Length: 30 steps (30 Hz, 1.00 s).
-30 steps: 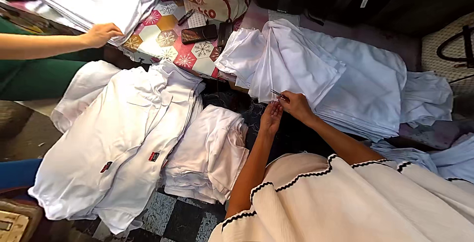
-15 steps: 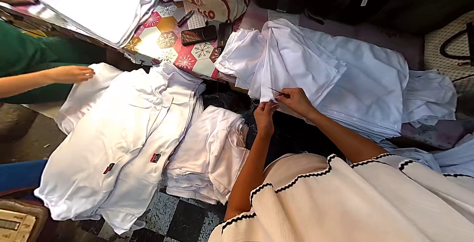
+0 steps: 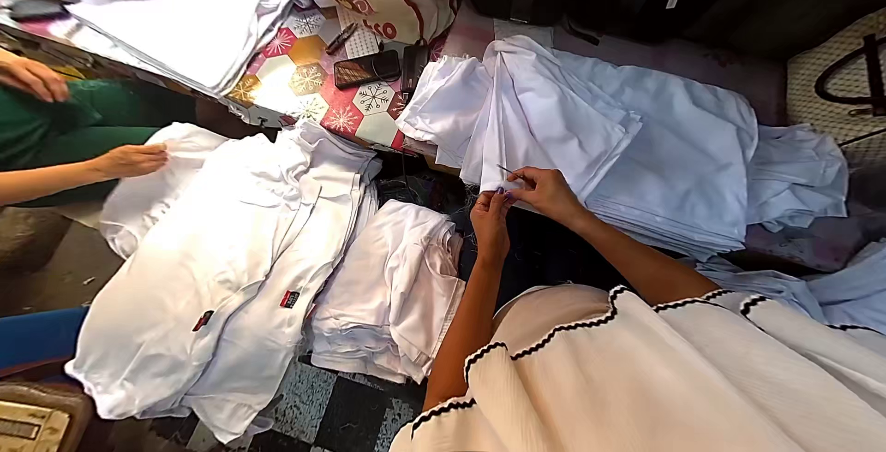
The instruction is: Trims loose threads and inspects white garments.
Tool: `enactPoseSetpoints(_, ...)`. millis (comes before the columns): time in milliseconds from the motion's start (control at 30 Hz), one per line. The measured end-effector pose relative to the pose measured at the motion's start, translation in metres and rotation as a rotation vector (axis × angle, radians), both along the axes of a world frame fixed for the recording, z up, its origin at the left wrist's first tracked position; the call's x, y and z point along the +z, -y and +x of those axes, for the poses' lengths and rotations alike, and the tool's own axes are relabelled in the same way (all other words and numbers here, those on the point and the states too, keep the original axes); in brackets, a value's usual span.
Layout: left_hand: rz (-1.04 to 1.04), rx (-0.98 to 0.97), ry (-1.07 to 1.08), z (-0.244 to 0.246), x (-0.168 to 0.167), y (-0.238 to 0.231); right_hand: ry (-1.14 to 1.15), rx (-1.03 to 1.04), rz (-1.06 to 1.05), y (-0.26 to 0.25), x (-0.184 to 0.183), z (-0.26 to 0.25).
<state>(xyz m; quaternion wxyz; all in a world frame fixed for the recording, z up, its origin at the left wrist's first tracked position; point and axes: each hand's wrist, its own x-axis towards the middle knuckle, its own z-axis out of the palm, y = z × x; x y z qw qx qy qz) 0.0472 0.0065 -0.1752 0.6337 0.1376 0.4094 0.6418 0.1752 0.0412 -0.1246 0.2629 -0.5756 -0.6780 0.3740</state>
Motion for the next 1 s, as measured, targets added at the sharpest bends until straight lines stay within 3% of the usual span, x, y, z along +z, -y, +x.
enactPoseSetpoints(100, 0.057, 0.035, -0.242, 0.001, -0.008, 0.003, 0.043, -0.022, 0.092, -0.002, -0.012, -0.005)
enactPoseSetpoints(233, 0.35, 0.204, -0.847, -0.001, -0.026, 0.006, 0.025, -0.02, 0.052, -0.007, -0.017, -0.005)
enactPoseSetpoints(367, 0.514, 0.151, -1.22, -0.007, -0.04, -0.008, 0.005, -0.004, -0.022, -0.007, -0.018, -0.003)
enactPoseSetpoints(533, 0.506, 0.144, -1.295, -0.001, -0.065, -0.026, 0.027, -0.011, -0.055, -0.006, -0.02, 0.001)
enactPoseSetpoints(767, 0.621, 0.306, -1.348, 0.0, -0.086, -0.032, -0.077, -0.047, -0.113, -0.001, -0.02, 0.007)
enactPoseSetpoints(900, 0.604, 0.25, -1.348, -0.004, -0.085, -0.033, -0.305, -0.106, -0.373, 0.001, -0.016, 0.007)
enactPoseSetpoints(1000, 0.451, 0.132, -1.152, -0.008, -0.069, -0.02, -0.418, -0.129, -0.6, 0.002, -0.006, 0.013)
